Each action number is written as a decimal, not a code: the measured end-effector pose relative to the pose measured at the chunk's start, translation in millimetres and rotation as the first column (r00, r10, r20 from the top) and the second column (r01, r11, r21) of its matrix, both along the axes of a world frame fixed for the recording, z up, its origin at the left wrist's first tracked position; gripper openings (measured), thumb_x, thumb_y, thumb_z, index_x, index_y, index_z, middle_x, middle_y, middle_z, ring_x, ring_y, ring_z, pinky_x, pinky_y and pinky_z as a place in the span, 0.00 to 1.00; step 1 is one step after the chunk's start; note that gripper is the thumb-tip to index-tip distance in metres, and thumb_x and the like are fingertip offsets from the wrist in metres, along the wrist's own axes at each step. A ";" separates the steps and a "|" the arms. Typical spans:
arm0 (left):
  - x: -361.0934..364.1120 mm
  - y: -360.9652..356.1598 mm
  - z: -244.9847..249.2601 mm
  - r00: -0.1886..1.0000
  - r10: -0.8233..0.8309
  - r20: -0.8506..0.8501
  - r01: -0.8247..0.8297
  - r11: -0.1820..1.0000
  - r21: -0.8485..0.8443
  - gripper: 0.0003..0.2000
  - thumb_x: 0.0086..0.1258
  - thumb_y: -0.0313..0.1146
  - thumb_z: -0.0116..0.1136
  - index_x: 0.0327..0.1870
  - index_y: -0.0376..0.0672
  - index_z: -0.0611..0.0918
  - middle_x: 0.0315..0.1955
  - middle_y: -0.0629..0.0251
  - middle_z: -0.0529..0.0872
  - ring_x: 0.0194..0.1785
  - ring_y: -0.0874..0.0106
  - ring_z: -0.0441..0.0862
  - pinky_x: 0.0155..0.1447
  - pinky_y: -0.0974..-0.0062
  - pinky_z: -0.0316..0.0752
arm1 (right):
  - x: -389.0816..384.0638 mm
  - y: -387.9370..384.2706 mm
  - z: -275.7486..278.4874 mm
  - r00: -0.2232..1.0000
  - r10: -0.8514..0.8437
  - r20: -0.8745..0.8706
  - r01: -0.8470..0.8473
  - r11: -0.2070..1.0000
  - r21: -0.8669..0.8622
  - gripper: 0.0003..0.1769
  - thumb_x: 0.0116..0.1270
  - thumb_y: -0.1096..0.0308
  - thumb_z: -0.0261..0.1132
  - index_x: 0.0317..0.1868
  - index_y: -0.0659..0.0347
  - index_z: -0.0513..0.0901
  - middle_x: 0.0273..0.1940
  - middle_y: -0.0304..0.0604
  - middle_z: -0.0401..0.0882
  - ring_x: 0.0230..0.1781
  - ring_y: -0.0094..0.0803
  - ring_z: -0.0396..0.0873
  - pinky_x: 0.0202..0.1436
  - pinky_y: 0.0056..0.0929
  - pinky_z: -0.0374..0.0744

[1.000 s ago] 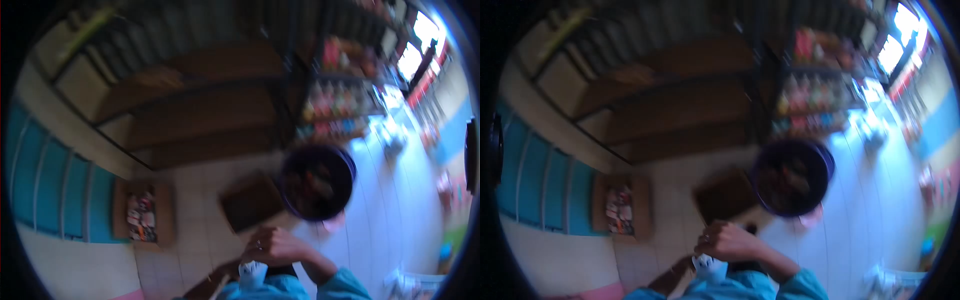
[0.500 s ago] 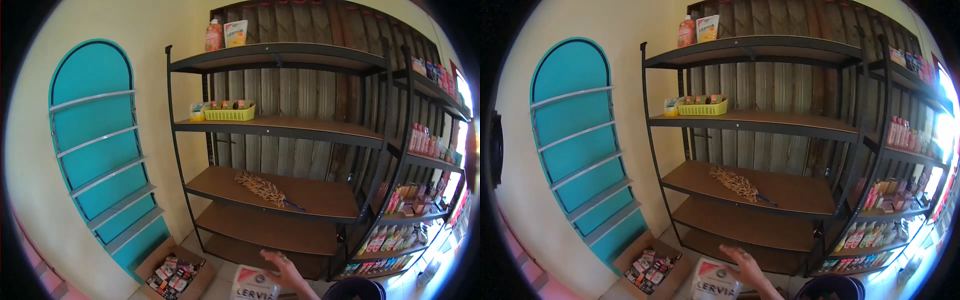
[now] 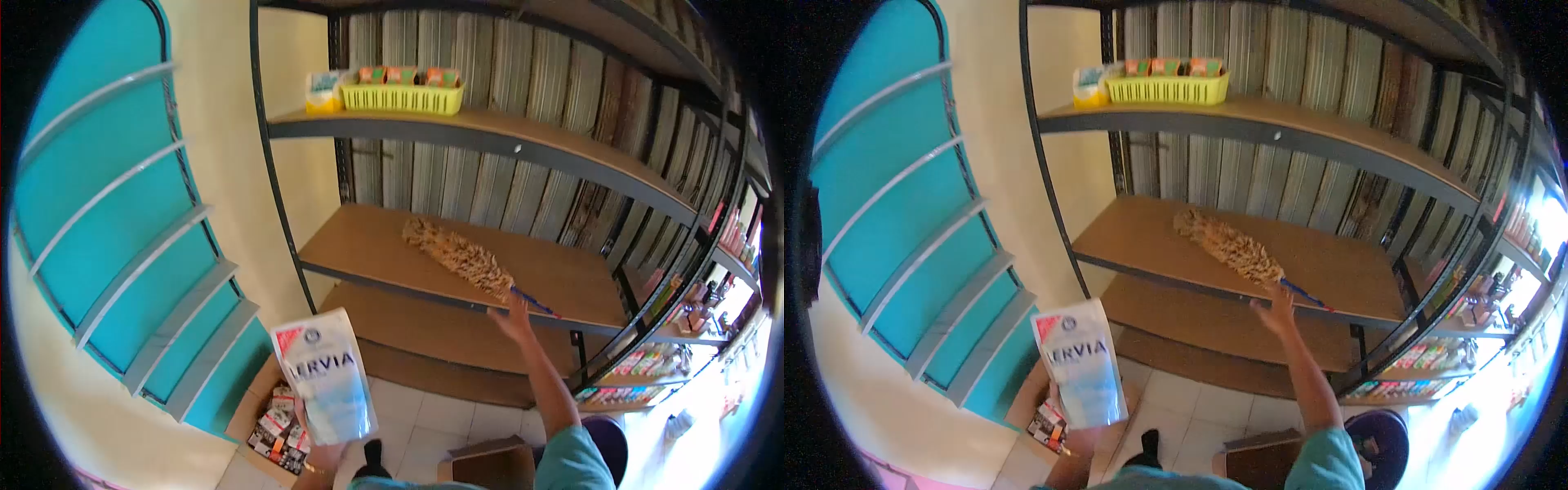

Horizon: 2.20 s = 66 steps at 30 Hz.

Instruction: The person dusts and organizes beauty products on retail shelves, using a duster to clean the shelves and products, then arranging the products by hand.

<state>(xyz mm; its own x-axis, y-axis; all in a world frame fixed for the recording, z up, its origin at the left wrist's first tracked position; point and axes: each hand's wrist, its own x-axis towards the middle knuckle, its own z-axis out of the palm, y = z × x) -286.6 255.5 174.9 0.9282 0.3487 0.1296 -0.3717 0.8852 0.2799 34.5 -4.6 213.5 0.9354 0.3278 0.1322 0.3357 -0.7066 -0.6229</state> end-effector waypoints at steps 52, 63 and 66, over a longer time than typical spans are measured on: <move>99.4 82.9 91.8 0.857 0.454 0.245 -0.454 0.889 -0.060 0.33 0.58 0.53 0.46 0.62 0.43 0.60 0.56 0.54 0.68 0.57 0.54 0.68 0.61 0.56 0.61 | -73.6 54.0 -115.1 0.799 0.384 -0.462 -0.192 0.892 0.409 0.23 0.63 0.61 0.56 0.54 0.65 0.65 0.50 0.45 0.68 0.49 0.31 0.66 0.47 0.29 0.70; 107.5 93.0 55.2 0.917 0.387 0.095 -0.394 0.916 0.069 0.34 0.59 0.57 0.46 0.61 0.42 0.60 0.55 0.56 0.69 0.56 0.60 0.69 0.59 0.61 0.66 | -87.8 89.1 -43.5 0.717 0.287 -0.635 0.118 0.848 0.517 0.17 0.59 0.72 0.53 0.50 0.65 0.69 0.42 0.43 0.73 0.39 0.33 0.72 0.40 0.28 0.73; 110.8 98.9 52.7 0.793 0.603 -0.083 -0.586 0.794 0.163 0.31 0.60 0.52 0.49 0.59 0.40 0.62 0.54 0.53 0.70 0.55 0.59 0.69 0.57 0.59 0.66 | -103.9 84.6 -47.4 0.847 0.379 -0.372 0.070 0.614 0.786 0.16 0.59 0.73 0.53 0.49 0.64 0.69 0.41 0.42 0.73 0.39 0.32 0.71 0.42 0.29 0.72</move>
